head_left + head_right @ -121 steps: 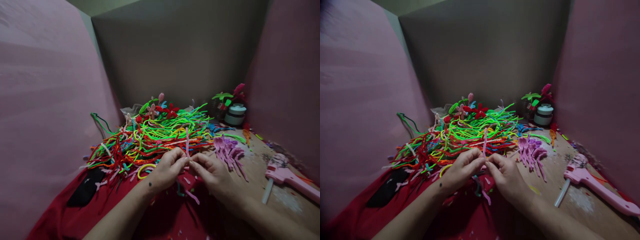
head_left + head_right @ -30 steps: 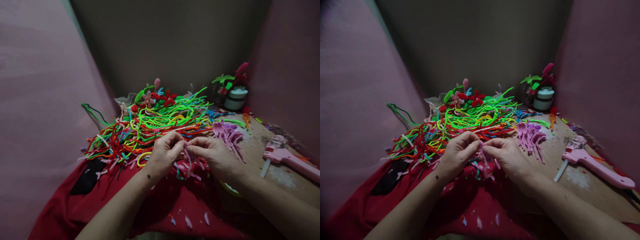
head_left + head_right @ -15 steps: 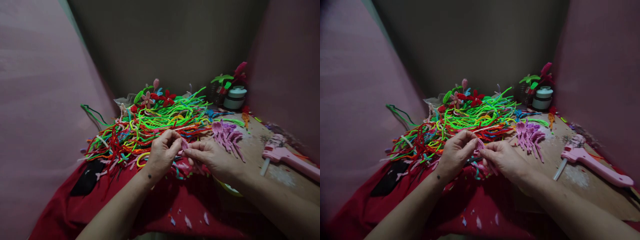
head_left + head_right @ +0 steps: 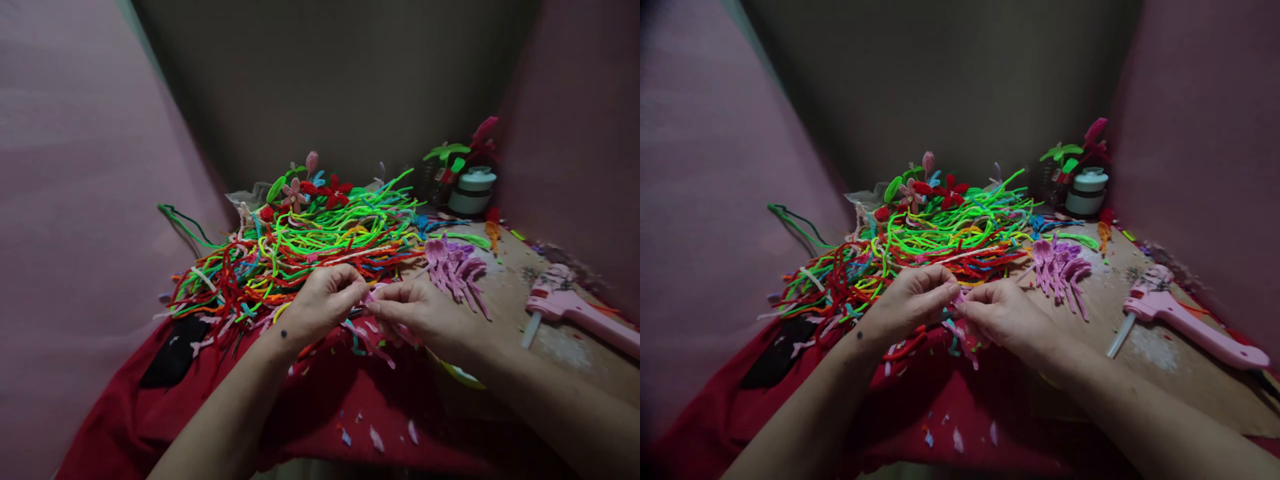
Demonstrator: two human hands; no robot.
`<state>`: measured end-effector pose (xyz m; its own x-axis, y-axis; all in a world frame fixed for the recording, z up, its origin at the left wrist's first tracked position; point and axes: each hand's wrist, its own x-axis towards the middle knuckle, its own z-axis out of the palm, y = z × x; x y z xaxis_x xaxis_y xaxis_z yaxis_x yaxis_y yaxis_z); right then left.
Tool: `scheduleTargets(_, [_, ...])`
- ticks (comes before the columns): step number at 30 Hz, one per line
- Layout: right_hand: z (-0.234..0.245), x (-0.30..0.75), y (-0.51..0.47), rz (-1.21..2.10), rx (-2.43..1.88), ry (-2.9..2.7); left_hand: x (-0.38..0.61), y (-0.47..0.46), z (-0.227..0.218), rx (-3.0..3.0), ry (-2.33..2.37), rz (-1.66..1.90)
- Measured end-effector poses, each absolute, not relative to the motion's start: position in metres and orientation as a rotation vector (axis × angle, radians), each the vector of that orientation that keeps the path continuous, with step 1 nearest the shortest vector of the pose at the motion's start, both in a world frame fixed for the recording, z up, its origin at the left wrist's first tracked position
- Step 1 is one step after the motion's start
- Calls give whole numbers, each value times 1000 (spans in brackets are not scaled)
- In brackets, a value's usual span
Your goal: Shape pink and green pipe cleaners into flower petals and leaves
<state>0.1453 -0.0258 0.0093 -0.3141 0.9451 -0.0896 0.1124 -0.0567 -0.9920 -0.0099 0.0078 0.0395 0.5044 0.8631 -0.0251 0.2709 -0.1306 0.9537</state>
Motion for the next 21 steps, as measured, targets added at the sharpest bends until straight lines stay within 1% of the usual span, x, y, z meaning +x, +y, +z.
scheduleTargets(3, [7, 147, -25, 1602, -1097, -1427, -11, 9, 39, 1770, 992, 704])
scheduleTargets(8, [4, 146, -24, 1706, -1068, -1372, -12, 10, 31, 2168, 1113, 783])
scheduleTargets(11, [2, 145, -24, 1799, -1016, -1307, -10, 9, 27, 2267, 1126, 825])
scheduleTargets(13, [1, 147, -23, 1860, -969, -1265, -9, 10, 27, 2164, 1103, 842])
scheduleTargets(15, [1, 148, -22, 1859, -972, -1188, -8, 11, 27, 1917, 1083, 868])
scheduleTargets(18, [3, 150, -19, 1725, -963, -993, -7, 13, 27, 1521, 1023, 875])
scheduleTargets(21, [4, 149, -15, 1584, -916, -850, -4, 12, 24, 1386, 956, 778])
